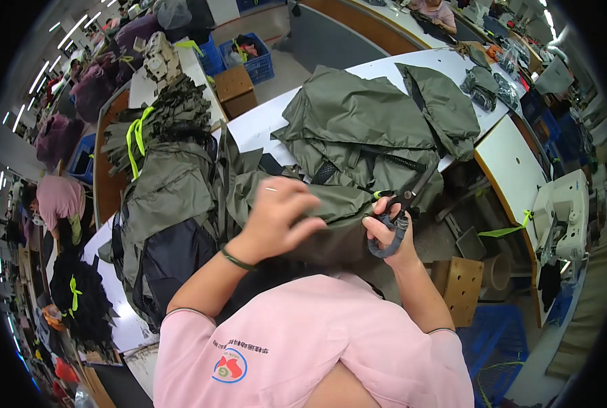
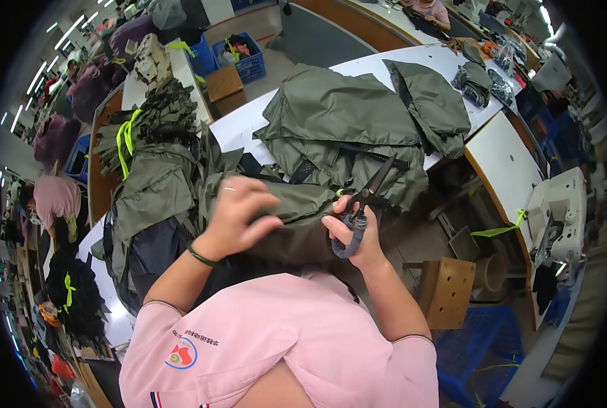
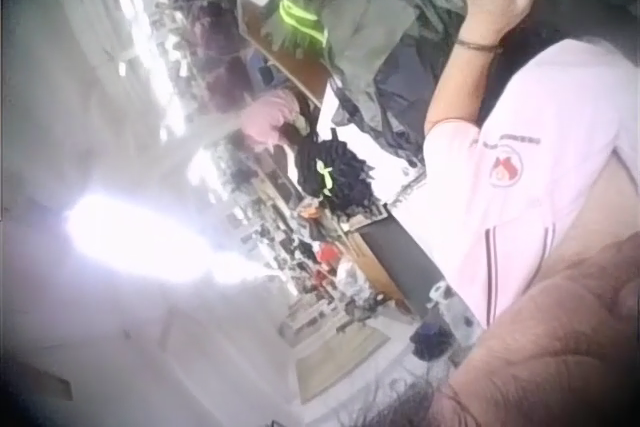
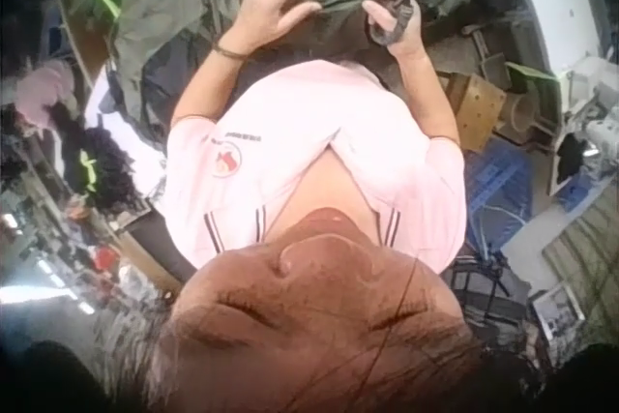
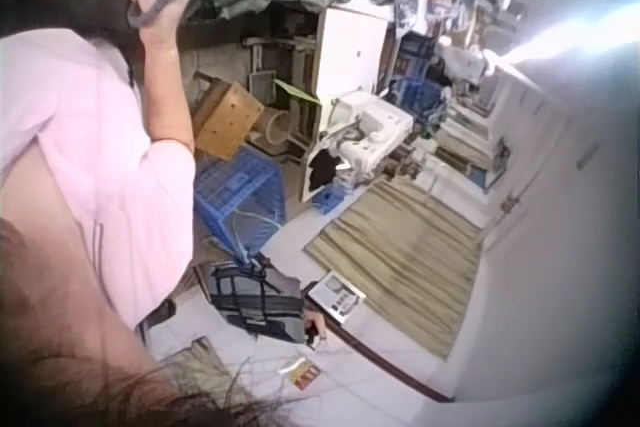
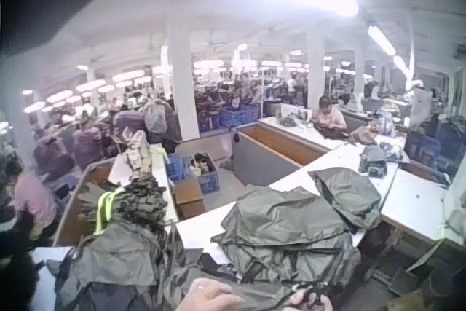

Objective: The recorder uses scissors to trim excess fabric and straps from a large green tactical-style backpack.

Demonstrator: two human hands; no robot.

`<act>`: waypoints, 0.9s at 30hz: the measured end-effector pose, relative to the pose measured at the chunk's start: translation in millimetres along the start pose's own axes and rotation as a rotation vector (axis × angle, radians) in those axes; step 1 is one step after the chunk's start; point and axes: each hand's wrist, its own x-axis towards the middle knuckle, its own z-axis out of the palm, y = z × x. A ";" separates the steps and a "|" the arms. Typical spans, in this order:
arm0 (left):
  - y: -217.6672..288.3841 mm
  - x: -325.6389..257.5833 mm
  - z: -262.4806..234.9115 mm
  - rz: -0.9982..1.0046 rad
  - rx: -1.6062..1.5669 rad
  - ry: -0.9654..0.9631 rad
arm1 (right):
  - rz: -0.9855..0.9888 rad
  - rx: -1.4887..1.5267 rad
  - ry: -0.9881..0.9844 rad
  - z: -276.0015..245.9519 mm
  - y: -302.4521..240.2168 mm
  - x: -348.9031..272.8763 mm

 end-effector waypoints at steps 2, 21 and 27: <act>4.7 -6.8 23.1 -0.024 -0.098 -0.171 | -0.011 -0.008 0.005 2.3 -2.3 -5.7; 7.4 -2.1 53.6 0.092 -0.333 -0.309 | -0.034 0.037 0.083 -16.0 -19.8 -38.9; -13.2 3.2 42.4 -0.162 -0.654 -0.310 | -0.032 -0.113 0.095 -19.9 -30.4 -42.4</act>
